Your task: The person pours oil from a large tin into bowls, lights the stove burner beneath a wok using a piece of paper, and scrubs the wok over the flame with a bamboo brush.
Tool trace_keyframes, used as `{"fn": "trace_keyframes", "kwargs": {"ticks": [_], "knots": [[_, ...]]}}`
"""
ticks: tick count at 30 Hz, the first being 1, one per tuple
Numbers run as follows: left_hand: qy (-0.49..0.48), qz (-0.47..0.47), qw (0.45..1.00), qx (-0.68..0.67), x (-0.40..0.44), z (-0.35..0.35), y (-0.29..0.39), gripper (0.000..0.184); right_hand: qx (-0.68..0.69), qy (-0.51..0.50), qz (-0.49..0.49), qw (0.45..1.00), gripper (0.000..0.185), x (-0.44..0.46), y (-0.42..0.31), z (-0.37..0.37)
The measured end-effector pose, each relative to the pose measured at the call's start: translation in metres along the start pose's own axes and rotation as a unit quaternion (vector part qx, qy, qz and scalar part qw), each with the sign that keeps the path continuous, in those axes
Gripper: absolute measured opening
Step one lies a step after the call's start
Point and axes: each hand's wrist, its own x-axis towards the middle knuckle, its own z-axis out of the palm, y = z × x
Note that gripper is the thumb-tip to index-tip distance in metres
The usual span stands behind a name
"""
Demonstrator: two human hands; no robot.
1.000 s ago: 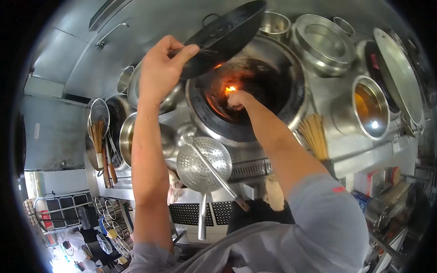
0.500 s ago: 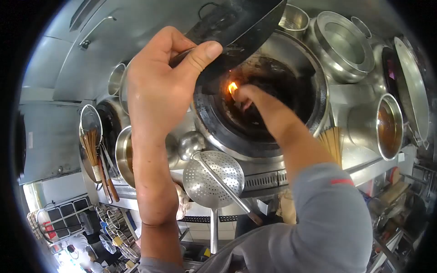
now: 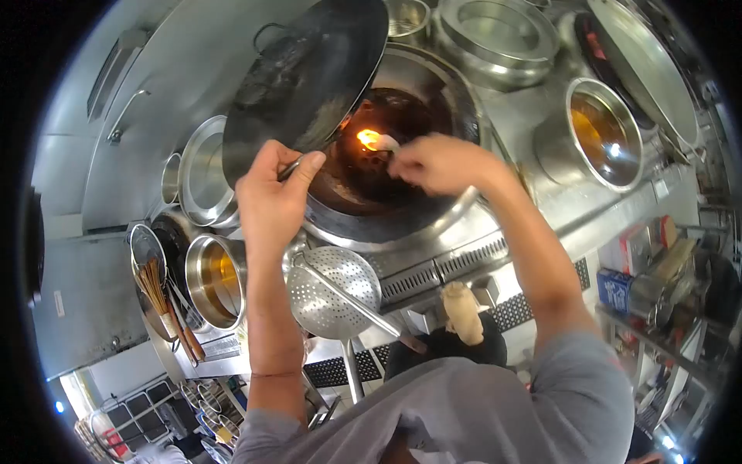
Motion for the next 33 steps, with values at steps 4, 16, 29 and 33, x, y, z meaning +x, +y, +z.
{"fn": "trace_keyframes", "kwargs": {"ticks": [4,16,29,33], "knots": [[0.006,0.044,0.998,0.038,-0.047,0.053,-0.021,0.032,0.347,-0.112,0.012,0.931,0.024,-0.213,0.020,0.067],[-0.052,0.081,0.959,0.266,-0.167,0.140,-0.006,0.034,0.410,0.022,0.357,0.839,0.015,-0.287,0.255,0.483],[-0.067,0.043,0.975,0.209,-0.167,0.127,-0.015,0.041,0.765,0.133,0.325,0.540,0.031,-0.133,0.171,0.546],[-0.074,0.026,0.964,0.253,-0.167,0.129,-0.005,0.043,0.829,0.122,0.241,0.489,0.046,-0.111,0.195,0.575]]}}
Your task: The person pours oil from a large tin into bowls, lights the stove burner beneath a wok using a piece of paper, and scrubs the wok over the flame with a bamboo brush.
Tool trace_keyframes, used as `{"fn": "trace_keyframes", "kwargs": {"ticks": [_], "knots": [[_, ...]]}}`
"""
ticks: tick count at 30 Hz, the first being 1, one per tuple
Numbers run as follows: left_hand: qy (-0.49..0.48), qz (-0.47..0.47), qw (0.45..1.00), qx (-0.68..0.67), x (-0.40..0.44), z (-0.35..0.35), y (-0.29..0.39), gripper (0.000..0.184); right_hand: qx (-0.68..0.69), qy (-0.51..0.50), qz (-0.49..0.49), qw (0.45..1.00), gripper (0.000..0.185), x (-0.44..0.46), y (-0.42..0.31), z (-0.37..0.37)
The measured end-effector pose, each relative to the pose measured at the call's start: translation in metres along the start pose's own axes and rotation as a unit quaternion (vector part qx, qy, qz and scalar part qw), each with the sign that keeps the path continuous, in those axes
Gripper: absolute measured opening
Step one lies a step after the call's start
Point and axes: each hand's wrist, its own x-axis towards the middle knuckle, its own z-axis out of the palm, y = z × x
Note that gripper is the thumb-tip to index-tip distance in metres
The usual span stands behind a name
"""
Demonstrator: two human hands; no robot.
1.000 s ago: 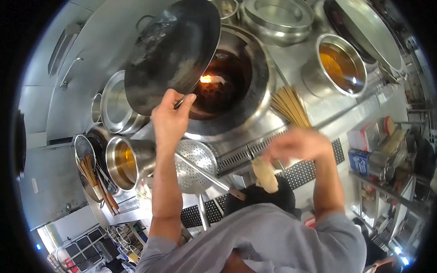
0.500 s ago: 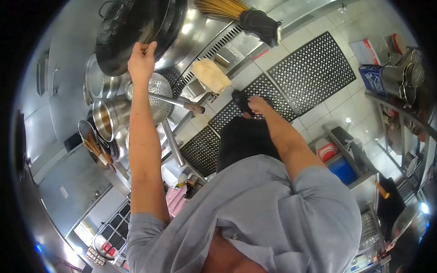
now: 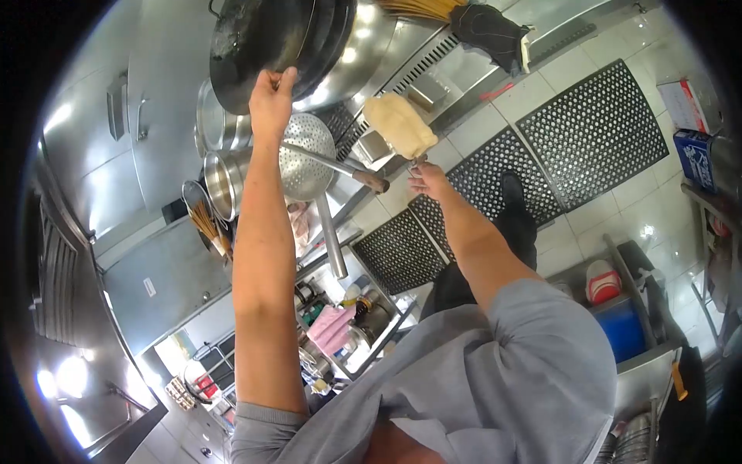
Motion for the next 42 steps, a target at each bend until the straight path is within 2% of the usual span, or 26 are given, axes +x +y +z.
{"fn": "trace_keyframes", "kwargs": {"ticks": [1,4,10,13,17,20,23,27,29,30,31,32,33,34,36,38,39,40,41,42], "knots": [[-0.005,-0.013,1.000,0.000,0.000,0.000,0.001,0.043,-0.046,0.040,-0.001,0.998,0.051,-0.034,-0.019,0.010],[-0.015,-0.019,1.000,-0.011,-0.002,-0.005,0.004,0.044,-0.108,0.083,0.006,0.991,0.056,-0.060,-0.039,-0.030],[-0.014,-0.008,1.000,-0.008,-0.003,-0.002,-0.005,0.046,-0.255,0.215,-0.028,0.942,0.054,-0.130,-0.119,-0.101],[-0.024,-0.018,0.999,-0.012,0.002,-0.004,0.002,0.046,-0.269,0.212,-0.043,0.939,0.052,-0.139,-0.150,-0.136],[0.005,0.008,1.000,-0.015,0.002,0.002,-0.002,0.043,-0.184,0.234,-0.089,0.951,0.047,-0.151,-0.182,-0.143],[0.019,-0.001,1.000,-0.013,0.003,0.010,0.000,0.041,-0.142,0.208,-0.174,0.952,0.049,-0.154,-0.203,-0.130],[0.005,-0.023,0.999,-0.024,0.003,0.009,0.007,0.041,-0.108,0.224,-0.207,0.946,0.050,-0.142,-0.230,-0.104],[0.004,-0.007,0.999,-0.046,0.002,0.008,0.004,0.043,-0.079,0.197,-0.267,0.940,0.049,-0.123,-0.241,-0.077],[0.035,0.044,0.998,-0.010,0.005,0.013,-0.002,0.043,-0.102,0.160,-0.252,0.949,0.047,-0.108,-0.253,-0.081],[0.014,0.033,0.999,0.012,0.002,0.004,0.008,0.043,-0.115,0.139,-0.247,0.952,0.046,-0.094,-0.255,-0.092],[0.037,0.053,0.998,0.023,0.002,0.006,0.004,0.043,-0.231,0.126,-0.367,0.892,0.043,-0.065,-0.249,-0.119],[0.040,0.053,0.997,0.040,-0.003,0.002,0.008,0.042,-0.404,0.145,-0.440,0.789,0.040,-0.059,-0.250,-0.129],[0.031,0.057,0.997,0.046,-0.008,-0.005,0.011,0.042,-0.539,0.192,-0.508,0.644,0.037,-0.052,-0.250,-0.140],[0.029,0.052,0.996,0.062,-0.013,-0.009,0.015,0.041,-0.697,0.265,-0.507,0.432,0.032,-0.059,-0.258,-0.136],[0.023,0.038,0.998,0.042,-0.026,-0.011,0.020,0.040,-0.692,0.263,-0.572,0.353,0.025,-0.048,-0.260,-0.142],[0.026,0.026,0.998,0.048,-0.033,-0.008,0.018,0.040,-0.736,0.285,-0.538,0.296,0.020,-0.044,-0.259,-0.146],[0.070,0.045,0.996,0.016,-0.035,-0.004,0.010,0.039,-0.517,0.226,-0.601,0.566,0.021,-0.023,-0.247,-0.154],[0.109,0.064,0.992,-0.017,-0.033,-0.001,0.005,0.039,-0.381,0.195,-0.558,0.711,0.023,-0.023,-0.251,-0.147],[0.117,0.054,0.991,-0.026,-0.029,-0.006,0.007,0.038,-0.203,0.176,-0.515,0.814,0.025,-0.023,-0.254,-0.140],[0.120,0.042,0.991,-0.034,-0.028,-0.014,0.008,0.038,-0.165,0.221,-0.437,0.856,0.026,-0.053,-0.251,-0.115]]}}
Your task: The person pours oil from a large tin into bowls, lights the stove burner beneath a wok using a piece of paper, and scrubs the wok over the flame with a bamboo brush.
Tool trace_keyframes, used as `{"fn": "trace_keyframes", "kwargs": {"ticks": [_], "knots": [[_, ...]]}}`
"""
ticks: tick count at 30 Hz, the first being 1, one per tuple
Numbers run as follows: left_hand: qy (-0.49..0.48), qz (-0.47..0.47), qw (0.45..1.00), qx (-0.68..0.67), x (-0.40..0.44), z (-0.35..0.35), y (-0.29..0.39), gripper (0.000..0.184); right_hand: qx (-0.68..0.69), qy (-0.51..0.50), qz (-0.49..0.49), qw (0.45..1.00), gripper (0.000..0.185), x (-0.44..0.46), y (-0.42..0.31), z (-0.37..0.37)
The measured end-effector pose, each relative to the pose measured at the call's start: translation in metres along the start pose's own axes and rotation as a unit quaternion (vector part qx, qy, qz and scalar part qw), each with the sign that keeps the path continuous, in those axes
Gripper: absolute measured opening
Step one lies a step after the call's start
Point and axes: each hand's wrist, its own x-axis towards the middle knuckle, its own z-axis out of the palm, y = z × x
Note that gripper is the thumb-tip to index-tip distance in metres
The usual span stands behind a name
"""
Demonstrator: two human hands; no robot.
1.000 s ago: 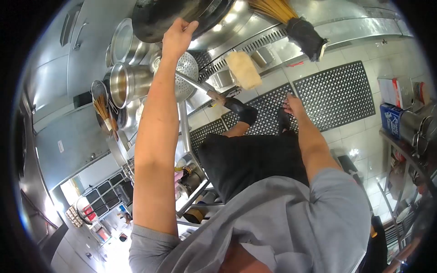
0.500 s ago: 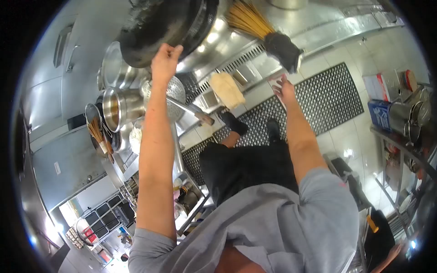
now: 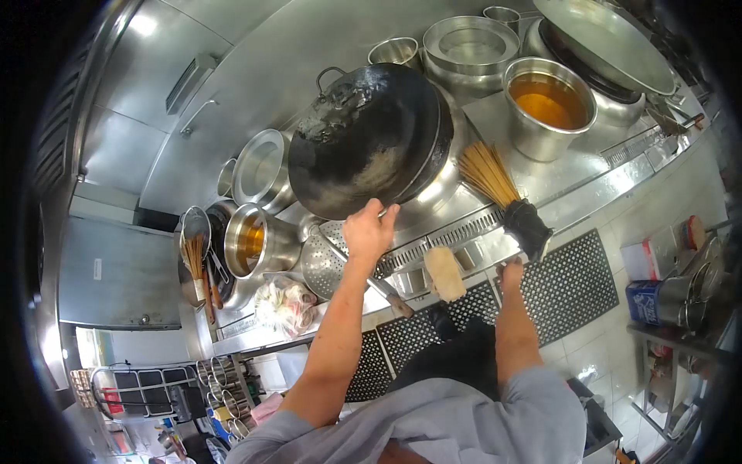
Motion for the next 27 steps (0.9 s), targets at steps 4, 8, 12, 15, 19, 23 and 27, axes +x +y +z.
{"fn": "trace_keyframes", "kwargs": {"ticks": [4,8,12,15,19,23,27], "knots": [[0.053,-0.031,0.996,-0.063,0.011,-0.018,0.003,0.037,0.032,0.043,0.125,0.991,0.029,-0.059,-0.073,0.030],[0.102,-0.106,0.982,-0.116,0.017,-0.024,0.003,0.038,-0.011,0.039,0.122,0.992,0.029,-0.043,-0.053,0.018],[0.099,-0.138,0.979,-0.110,0.021,-0.018,-0.004,0.042,-0.026,-0.011,0.162,0.986,0.034,-0.043,-0.066,0.013],[0.053,-0.084,0.995,-0.028,0.014,0.018,-0.017,0.039,0.011,-0.011,0.200,0.980,0.036,-0.048,-0.079,0.011],[-0.064,-0.048,0.993,0.086,0.013,0.039,-0.005,0.041,0.045,-0.028,0.203,0.978,0.038,-0.049,-0.082,0.012],[-0.127,-0.022,0.987,0.096,0.026,0.034,-0.015,0.035,0.050,-0.026,0.208,0.976,0.035,-0.052,-0.087,0.016],[-0.096,-0.022,0.991,0.094,0.013,0.026,0.003,0.034,0.117,-0.041,0.231,0.965,0.032,-0.031,-0.060,0.004]]}}
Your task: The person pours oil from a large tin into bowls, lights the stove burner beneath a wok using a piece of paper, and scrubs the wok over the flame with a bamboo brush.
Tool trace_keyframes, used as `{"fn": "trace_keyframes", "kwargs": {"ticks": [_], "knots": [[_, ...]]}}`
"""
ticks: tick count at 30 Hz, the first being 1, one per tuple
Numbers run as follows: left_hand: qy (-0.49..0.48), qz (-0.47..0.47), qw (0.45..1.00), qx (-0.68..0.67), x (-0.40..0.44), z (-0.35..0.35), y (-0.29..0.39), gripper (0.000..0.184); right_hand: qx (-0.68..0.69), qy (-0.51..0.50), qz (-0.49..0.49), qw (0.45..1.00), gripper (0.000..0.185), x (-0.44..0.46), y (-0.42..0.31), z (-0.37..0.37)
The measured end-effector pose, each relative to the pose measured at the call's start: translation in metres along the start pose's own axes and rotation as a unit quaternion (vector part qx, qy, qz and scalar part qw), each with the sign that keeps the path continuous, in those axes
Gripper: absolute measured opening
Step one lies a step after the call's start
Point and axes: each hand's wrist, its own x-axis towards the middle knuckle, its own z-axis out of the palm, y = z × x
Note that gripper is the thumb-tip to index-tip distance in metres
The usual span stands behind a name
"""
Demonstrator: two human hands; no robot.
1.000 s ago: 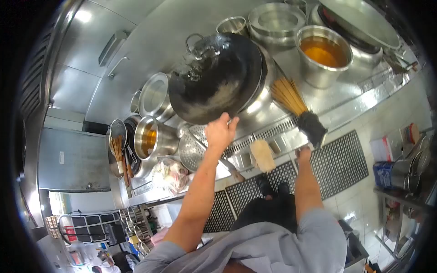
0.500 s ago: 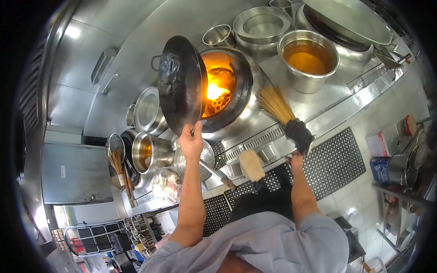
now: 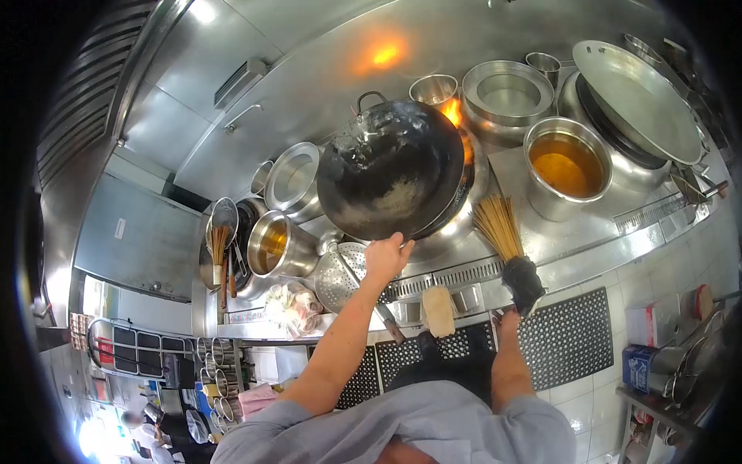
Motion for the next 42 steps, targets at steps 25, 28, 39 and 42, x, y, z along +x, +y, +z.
{"fn": "trace_keyframes", "kwargs": {"ticks": [25,28,39,42], "knots": [[0.140,-0.184,0.929,-0.290,-0.017,-0.119,-0.007,0.042,-0.422,-0.125,-0.371,0.818,0.022,0.164,0.081,-0.108],[0.140,-0.188,0.921,-0.310,-0.018,-0.125,-0.004,0.041,-0.427,-0.124,-0.383,0.809,0.022,0.168,0.081,-0.111],[0.137,-0.196,0.914,-0.328,-0.014,-0.125,-0.009,0.043,-0.029,0.045,0.020,0.998,0.022,0.035,0.003,-0.014],[0.133,-0.199,0.916,-0.323,-0.013,-0.124,-0.010,0.044,-0.100,0.020,-0.035,0.994,0.022,0.028,0.003,-0.007]]}}
